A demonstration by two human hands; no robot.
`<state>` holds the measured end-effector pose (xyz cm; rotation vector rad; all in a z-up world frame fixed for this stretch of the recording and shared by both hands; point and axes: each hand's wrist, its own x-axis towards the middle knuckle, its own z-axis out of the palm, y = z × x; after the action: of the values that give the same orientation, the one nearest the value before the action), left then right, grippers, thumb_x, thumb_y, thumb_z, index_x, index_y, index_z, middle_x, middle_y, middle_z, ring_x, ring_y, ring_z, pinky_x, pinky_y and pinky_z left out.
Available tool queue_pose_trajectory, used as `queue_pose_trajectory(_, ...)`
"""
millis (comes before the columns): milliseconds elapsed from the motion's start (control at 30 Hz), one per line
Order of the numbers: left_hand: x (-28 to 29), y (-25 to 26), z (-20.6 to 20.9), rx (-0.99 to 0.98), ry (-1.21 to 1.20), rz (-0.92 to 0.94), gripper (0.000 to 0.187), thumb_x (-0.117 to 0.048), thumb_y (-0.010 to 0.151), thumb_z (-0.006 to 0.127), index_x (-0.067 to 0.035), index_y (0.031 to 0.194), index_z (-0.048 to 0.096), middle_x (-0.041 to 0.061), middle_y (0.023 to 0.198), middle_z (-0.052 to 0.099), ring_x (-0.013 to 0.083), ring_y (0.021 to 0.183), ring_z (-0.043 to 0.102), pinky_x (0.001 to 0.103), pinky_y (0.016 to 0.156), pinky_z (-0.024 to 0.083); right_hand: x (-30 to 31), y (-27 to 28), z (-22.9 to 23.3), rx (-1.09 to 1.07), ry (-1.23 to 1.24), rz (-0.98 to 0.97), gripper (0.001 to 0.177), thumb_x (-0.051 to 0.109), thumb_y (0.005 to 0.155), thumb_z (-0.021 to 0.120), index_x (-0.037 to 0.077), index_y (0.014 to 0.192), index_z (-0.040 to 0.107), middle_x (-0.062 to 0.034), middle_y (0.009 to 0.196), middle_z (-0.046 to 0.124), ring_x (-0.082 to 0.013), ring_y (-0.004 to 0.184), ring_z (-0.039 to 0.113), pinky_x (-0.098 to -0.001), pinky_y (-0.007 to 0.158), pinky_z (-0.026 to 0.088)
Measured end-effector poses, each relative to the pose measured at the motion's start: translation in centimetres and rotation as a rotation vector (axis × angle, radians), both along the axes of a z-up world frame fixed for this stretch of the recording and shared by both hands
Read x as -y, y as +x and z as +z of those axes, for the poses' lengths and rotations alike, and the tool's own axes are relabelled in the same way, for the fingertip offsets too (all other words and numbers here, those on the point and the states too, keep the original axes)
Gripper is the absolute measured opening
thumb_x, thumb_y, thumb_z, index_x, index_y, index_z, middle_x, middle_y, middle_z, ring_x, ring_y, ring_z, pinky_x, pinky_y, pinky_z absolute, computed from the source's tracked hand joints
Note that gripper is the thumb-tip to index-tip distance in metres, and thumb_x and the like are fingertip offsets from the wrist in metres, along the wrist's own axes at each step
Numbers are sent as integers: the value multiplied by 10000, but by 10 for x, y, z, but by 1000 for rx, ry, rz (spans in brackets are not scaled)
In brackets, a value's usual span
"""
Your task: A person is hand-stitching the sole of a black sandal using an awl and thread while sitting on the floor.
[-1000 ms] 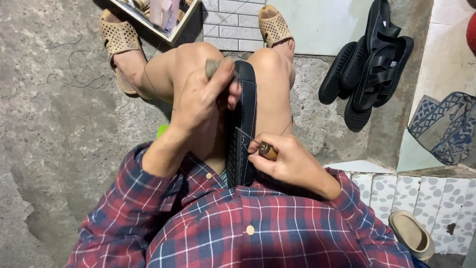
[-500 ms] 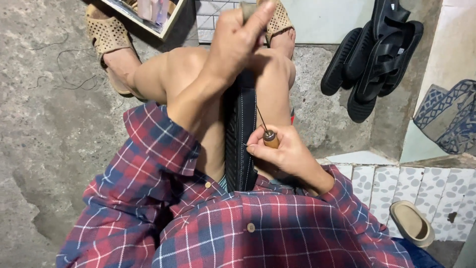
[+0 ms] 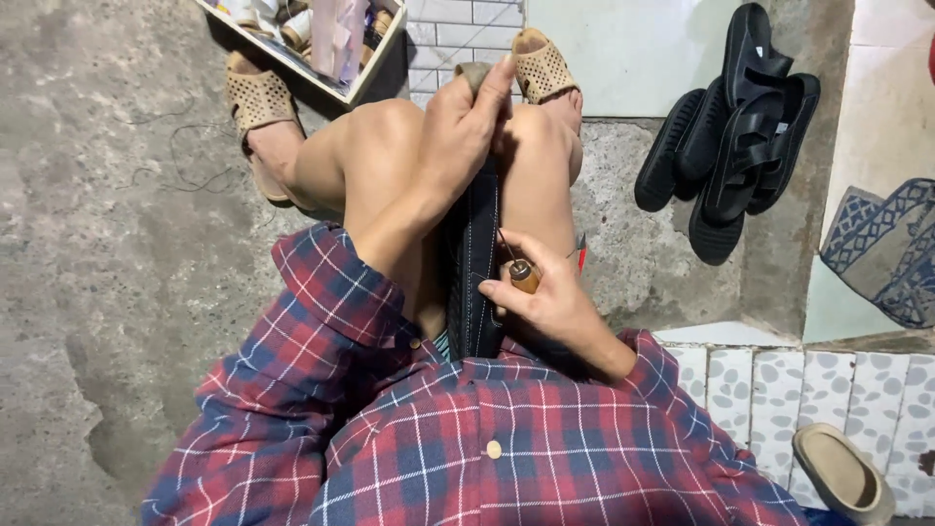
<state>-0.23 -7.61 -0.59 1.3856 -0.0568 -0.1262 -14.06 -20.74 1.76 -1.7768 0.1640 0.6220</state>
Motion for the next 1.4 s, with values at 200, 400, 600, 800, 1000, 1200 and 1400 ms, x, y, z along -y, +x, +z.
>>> queue_pose_trajectory(200,-13,-22,38,148,-247,5,406,-344,975,434,-114,641,424,9,553,423,98,492,412,218,489,343,1,-28,-20,286,76,18,594,29,834,708,-66,1341,412,-25,564,494,-71,508,494,-182,644,449)
queue_pose_trajectory(400,-13,-29,37,292,-198,2,405,-293,996,434,-92,645,459,32,520,465,114,476,441,220,515,356,-3,-28,-28,312,85,-60,524,-27,828,682,-98,1296,457,-32,556,505,-72,458,499,-186,502,441)
queue_pose_trajectory(600,-14,-27,36,264,47,6,366,-350,984,466,-78,1045,703,-26,625,507,59,493,471,192,453,404,-13,-28,4,35,158,-210,601,31,801,686,-78,1346,455,30,519,457,-80,421,506,-205,409,450)
queue_pose_trajectory(800,-10,-26,16,192,265,-1,378,-402,969,438,-188,1087,727,-67,601,459,62,561,441,243,546,374,-13,-37,-12,12,213,-194,613,39,789,689,-75,1345,457,59,505,448,-61,428,491,-187,469,417)
queue_pose_trajectory(1000,5,-17,-15,227,324,64,399,-429,958,411,-200,1034,728,-54,613,542,90,606,531,273,565,406,-12,-35,-4,-132,264,-317,626,50,761,686,-23,1346,475,-26,474,524,-84,333,406,-207,275,281)
queue_pose_trajectory(1200,-53,-49,55,260,459,60,443,-401,970,377,-87,820,650,27,780,732,158,690,671,311,691,450,27,-25,-30,216,122,81,664,-2,801,685,4,1397,394,-131,1455,442,-211,1329,452,-307,1101,374)
queue_pose_trajectory(1400,-198,-96,10,423,893,88,293,-98,1128,546,34,899,673,113,640,586,207,516,523,343,462,387,69,-18,46,580,-666,-3,476,192,966,572,62,1411,465,-102,1044,575,-182,872,544,-314,803,451)
